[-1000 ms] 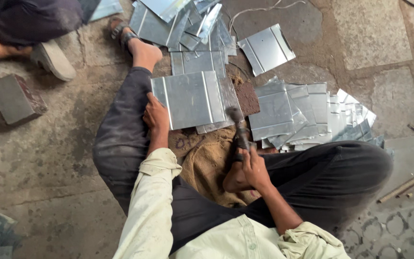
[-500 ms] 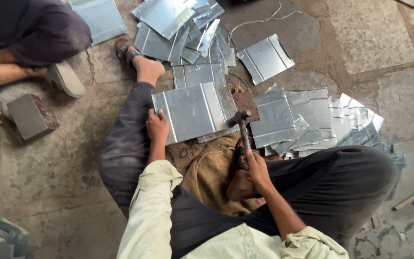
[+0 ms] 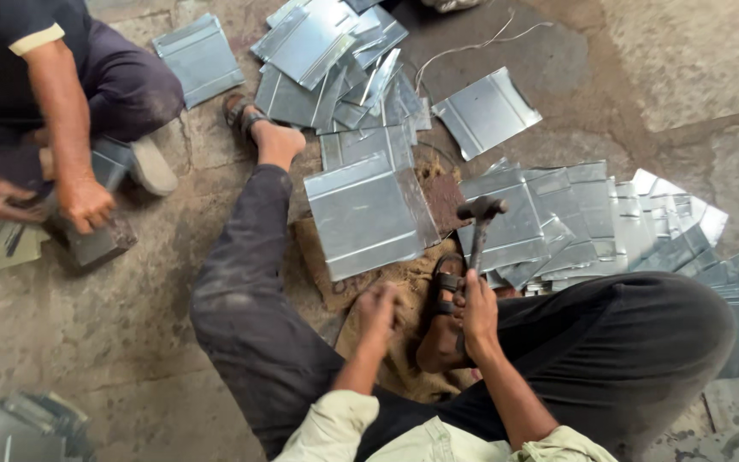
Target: The person sits on the floor and uses a hammer to repeatedly strike a rectangular metal sheet placed on a wooden block. They hold the sheet with one hand while hammering with the other, occasionally adjusting the sheet's position. Another person is visible nearby, also working with similar metal sheets.
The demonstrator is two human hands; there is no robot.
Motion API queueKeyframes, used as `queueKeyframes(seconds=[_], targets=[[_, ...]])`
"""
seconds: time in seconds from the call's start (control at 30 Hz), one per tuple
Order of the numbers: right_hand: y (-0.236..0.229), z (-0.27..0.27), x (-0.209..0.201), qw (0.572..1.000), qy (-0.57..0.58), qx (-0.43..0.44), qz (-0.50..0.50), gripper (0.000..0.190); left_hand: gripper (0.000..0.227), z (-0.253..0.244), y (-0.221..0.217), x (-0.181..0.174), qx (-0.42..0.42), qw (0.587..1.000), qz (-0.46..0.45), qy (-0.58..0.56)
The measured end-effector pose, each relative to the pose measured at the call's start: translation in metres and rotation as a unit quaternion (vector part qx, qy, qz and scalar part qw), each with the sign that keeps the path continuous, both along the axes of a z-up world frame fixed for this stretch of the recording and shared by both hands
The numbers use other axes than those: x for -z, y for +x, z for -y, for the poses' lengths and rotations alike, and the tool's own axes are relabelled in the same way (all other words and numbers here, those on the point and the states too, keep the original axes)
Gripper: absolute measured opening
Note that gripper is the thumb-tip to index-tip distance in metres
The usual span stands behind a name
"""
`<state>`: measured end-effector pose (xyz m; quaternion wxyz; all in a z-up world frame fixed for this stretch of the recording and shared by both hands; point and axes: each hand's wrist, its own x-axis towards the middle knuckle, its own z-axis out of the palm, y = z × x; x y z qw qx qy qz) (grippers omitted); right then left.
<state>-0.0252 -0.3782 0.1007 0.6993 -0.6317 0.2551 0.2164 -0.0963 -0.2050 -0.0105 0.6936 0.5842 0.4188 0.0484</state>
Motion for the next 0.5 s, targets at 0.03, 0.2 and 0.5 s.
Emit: queueKeyframes(seconds=[0.03, 0.2, 0.5], targets=[[0.000, 0.003, -0.001, 1.000, 0.013, 0.000, 0.003, 0.039, 0.028, 0.009, -0.006, -0.017, 0.052, 0.993, -0.004, 0.109], [-0.001, 0.006, -0.003, 1.000, -0.001, -0.015, 0.006, 0.038, 0.020, -0.062, 0.019, -0.053, -0.012, 0.955, 0.021, 0.294], [-0.017, -0.012, 0.004, 0.992, -0.090, -0.090, 0.010, 0.041, 0.068, -0.163, 0.111, 0.062, 0.051, 0.989, -0.007, 0.135]])
